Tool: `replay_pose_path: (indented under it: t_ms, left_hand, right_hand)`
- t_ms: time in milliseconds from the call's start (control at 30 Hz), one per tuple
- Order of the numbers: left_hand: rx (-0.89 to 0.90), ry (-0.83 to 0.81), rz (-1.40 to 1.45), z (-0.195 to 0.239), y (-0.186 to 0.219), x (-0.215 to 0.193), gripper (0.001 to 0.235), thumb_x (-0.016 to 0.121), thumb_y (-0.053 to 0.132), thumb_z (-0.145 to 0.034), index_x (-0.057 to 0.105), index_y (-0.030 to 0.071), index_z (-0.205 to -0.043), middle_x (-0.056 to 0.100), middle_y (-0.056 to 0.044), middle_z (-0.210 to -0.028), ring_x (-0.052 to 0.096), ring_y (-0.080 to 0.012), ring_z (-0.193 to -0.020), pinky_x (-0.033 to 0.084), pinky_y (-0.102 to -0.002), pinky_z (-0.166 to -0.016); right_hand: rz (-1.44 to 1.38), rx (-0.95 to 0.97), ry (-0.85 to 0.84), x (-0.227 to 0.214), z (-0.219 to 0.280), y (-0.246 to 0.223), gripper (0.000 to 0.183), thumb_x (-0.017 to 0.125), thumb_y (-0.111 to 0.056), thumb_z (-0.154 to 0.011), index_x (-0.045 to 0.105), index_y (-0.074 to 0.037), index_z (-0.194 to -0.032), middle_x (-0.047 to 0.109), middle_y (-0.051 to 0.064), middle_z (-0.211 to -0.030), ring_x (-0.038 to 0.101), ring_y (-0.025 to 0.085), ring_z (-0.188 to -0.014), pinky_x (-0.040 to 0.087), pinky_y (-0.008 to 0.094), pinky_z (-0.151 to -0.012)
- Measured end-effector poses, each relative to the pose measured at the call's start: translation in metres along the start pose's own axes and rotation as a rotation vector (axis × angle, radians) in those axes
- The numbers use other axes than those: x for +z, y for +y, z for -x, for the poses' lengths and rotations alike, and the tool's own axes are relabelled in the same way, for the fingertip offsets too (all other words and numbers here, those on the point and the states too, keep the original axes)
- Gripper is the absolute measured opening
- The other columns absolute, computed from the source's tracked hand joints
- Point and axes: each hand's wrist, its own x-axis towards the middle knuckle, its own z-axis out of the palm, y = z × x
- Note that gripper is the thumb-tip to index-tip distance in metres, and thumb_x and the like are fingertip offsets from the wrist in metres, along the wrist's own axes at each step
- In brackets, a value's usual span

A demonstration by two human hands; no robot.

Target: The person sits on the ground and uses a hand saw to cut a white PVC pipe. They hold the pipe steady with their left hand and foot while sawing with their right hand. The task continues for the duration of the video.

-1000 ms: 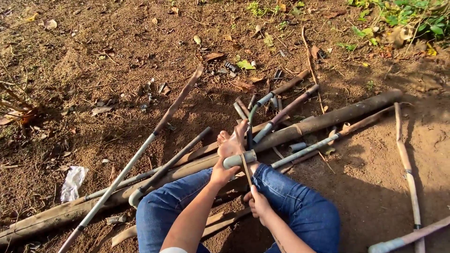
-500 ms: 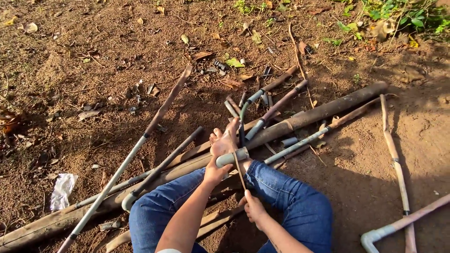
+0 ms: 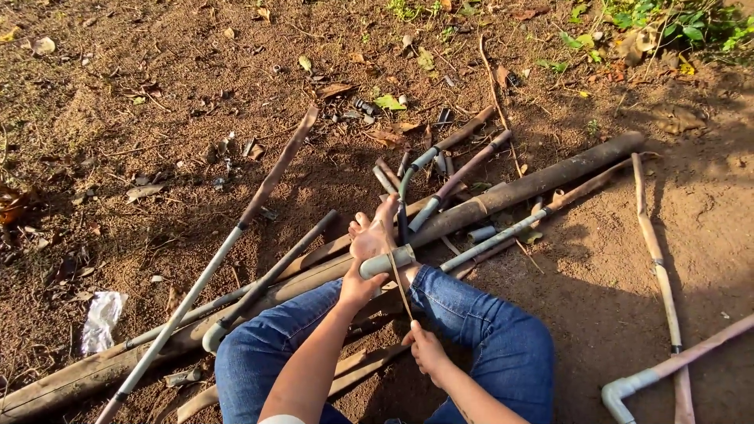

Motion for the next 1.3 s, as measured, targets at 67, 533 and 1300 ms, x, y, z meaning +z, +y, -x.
replay_pose_path:
  t_ms: [67, 533, 1300]
  left_hand:
    - [0.0, -0.002, -0.01, -0.002, 0.0, 0.0, 0.08, 0.088, 0.032, -0.082, 0.053, 0.011, -0.151, 0.075, -0.016, -0.12, 0.075, -0.0249, -0.096, 0.063, -0.034, -0.084]
    - [-0.013, -0.034, 0.011, 0.002, 0.003, -0.003, 0.079, 0.086, 0.029, -0.082, 0.053, 0.013, -0.152, 0.075, -0.016, -0.121, 0.076, -0.0237, -0.095, 0.064, -0.033, -0.082]
    - [0.031, -0.019, -0.02, 0.003, -0.001, -0.001, 0.066, 0.085, 0.029, -0.083, 0.059, 0.014, -0.142, 0.076, -0.014, -0.11, 0.076, -0.0236, -0.086, 0.064, -0.034, -0.076]
  right_hand:
    - [-0.004, 0.017, -0.021, 0.001, 0.005, -0.009, 0.064, 0.034, -0.061, -0.112, 0.067, -0.008, -0.099, 0.034, -0.006, -0.057, 0.022, 0.008, -0.044, 0.017, 0.025, -0.042]
    - [-0.022, -0.024, 0.041, 0.007, -0.013, 0.009, 0.068, 0.036, -0.066, -0.108, 0.068, -0.007, -0.097, 0.033, -0.005, -0.057, 0.025, 0.01, -0.046, 0.019, 0.028, -0.044]
    - [-0.071, 0.041, -0.006, 0.007, -0.011, -0.033, 0.07, 0.035, -0.069, -0.107, 0.065, -0.006, -0.102, 0.031, -0.005, -0.058, 0.021, 0.009, -0.047, 0.017, 0.027, -0.045]
